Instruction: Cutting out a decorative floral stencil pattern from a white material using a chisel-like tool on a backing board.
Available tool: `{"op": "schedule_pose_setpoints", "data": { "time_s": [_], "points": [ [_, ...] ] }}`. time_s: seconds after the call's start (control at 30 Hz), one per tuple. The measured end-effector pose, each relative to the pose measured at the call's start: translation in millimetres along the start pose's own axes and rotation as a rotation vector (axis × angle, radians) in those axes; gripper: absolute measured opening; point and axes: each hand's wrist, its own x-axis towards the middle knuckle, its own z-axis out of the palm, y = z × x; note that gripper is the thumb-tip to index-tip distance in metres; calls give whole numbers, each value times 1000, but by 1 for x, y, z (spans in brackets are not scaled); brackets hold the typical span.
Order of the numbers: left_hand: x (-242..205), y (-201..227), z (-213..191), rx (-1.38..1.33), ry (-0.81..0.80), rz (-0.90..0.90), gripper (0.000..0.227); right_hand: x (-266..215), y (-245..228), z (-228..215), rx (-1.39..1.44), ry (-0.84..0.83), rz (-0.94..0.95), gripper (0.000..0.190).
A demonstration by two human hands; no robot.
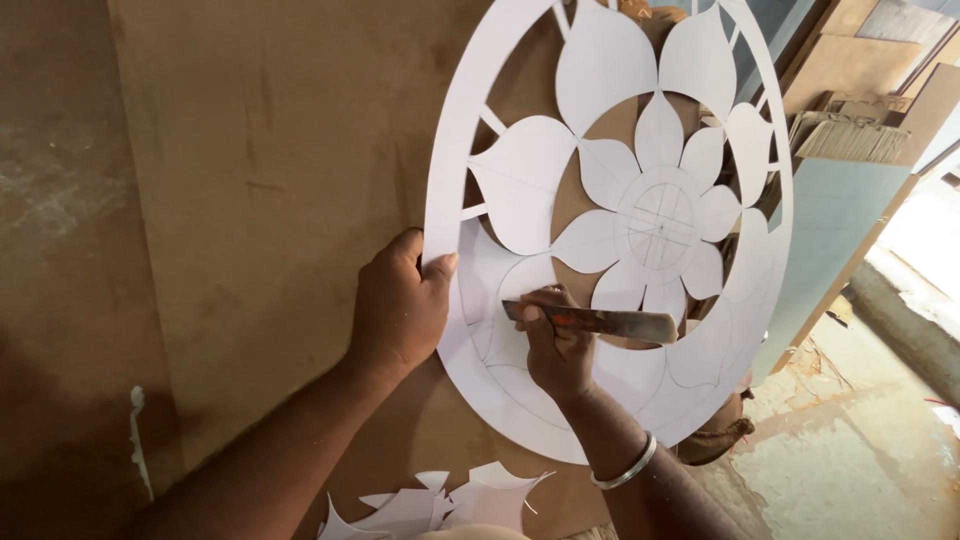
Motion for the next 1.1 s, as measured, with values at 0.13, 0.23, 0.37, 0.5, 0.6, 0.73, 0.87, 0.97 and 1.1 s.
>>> {"op": "schedule_pose_setpoints", "data": {
  "time_s": [0.13, 0.23, 0.37, 0.5, 0.6, 0.73, 0.87, 0.97, 1.1],
  "points": [
    [-2, -20, -9, 39, 56, 32, 19, -12, 0, 14, 78, 3, 16, 11],
    [-15, -40, -23, 134, 185, 122, 19, -24, -12, 28, 46, -124, 6, 11],
    [-37, -53, -40, 316, 311, 219, 23, -19, -43, 47, 60, -361, -212, 8],
    [-41, -65, -39, 689, 344, 644, 43, -18, -50, 51, 28, -392, -268, 10],
    [-38, -79, -25, 657, 101, 671, 52, -21, -47, 50, 44, -410, -279, 9],
    [-39, -83, -23, 703, 77, 624, 50, -33, -22, 46, 135, -248, -81, 10],
    [-40, -89, -21, 716, 85, 641, 50, -5, -32, 42, -141, 112, 121, 12],
    [-39, -92, -20, 718, 102, 664, 51, 8, -36, 40, -217, 121, 121, 13],
    [-40, -93, -20, 726, 102, 659, 51, 13, -41, 42, -239, 53, 156, 12]
  ]
}}
